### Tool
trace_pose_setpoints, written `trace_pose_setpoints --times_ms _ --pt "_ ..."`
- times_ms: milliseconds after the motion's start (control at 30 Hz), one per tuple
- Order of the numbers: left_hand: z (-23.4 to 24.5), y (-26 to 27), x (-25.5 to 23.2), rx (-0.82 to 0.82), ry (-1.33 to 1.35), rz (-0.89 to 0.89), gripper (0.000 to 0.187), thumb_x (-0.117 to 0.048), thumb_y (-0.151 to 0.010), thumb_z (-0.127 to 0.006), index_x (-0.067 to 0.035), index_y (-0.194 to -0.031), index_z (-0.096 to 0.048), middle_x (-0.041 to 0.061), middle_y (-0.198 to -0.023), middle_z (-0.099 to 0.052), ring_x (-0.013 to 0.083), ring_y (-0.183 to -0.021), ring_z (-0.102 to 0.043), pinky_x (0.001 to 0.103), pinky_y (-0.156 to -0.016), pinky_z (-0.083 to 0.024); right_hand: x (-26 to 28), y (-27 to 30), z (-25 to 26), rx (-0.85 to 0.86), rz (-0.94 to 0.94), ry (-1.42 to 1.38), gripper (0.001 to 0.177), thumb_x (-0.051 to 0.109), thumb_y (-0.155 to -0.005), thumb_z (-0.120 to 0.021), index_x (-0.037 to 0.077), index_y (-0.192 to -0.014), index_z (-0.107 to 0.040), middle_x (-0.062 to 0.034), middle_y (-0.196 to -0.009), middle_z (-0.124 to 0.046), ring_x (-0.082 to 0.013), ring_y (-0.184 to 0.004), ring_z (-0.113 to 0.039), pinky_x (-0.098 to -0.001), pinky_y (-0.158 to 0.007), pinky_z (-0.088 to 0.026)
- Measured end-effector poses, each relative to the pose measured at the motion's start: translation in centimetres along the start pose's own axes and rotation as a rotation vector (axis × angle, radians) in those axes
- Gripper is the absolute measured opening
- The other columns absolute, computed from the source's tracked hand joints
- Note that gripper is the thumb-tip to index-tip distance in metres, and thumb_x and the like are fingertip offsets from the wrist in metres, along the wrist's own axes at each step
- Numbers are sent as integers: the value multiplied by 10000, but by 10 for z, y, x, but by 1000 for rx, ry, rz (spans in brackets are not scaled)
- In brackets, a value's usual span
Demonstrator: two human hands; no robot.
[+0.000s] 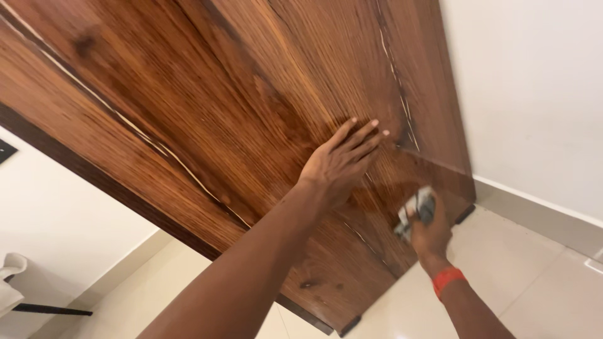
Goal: The person wipes the surface of a wooden wardrobe door with a cloth. They move the cloth across the wood grain, covering the upper, middle, and lower sections of the door.
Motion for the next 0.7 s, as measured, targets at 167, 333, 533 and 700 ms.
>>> trace_pose_setpoints --times_ms 167,333,533,700 --pt "-9 22 18 -107 -65 69 863 -434 -952 -548 -189 -1623 -63 -18 -1698 33 183 -1538 87 462 -1235 62 -14 15 -2 -121 -93 235 614 140 -897 -743 125 -1454 -485 -161 -1373 -556 -325 -1208 -585 -441 -1018 -483" --pt "-5 41 26 -31 -54 87 1046 -678 -872 -541 -190 -1627 -6 -9 -1704 75 188 -1541 107 454 -1242 78 54 20 -26 -168 -85 90 521 106 -914 -709 118 -1407 -541 -157 -1311 -597 -286 -1167 -628 -417 -989 -513" --pt "-2 45 28 -30 -84 79 1212 -915 -779 -424 -175 -1628 23 12 -1708 91 209 -1555 98 471 -1246 77 159 23 -47 -165 248 50 518 118 -917 -742 115 -1401 -558 -149 -1269 -645 -269 -1159 -636 -406 -977 -490" --pt "-7 43 28 -17 -164 65 1284 -971 -731 -397 -164 -1635 29 33 -1706 94 229 -1547 90 489 -1220 70 147 26 -51 -163 308 135 521 184 -1016 -717 148 -1498 -522 -177 -1282 -631 -319 -1124 -613 -424 -963 -477"
Point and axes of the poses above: each hand's wrist, its own y-axis away from the middle knuckle, its own z-axis out of the back of the hand, x = y × z, the point moved 7 cm from there along -y, towards the middle knuckle
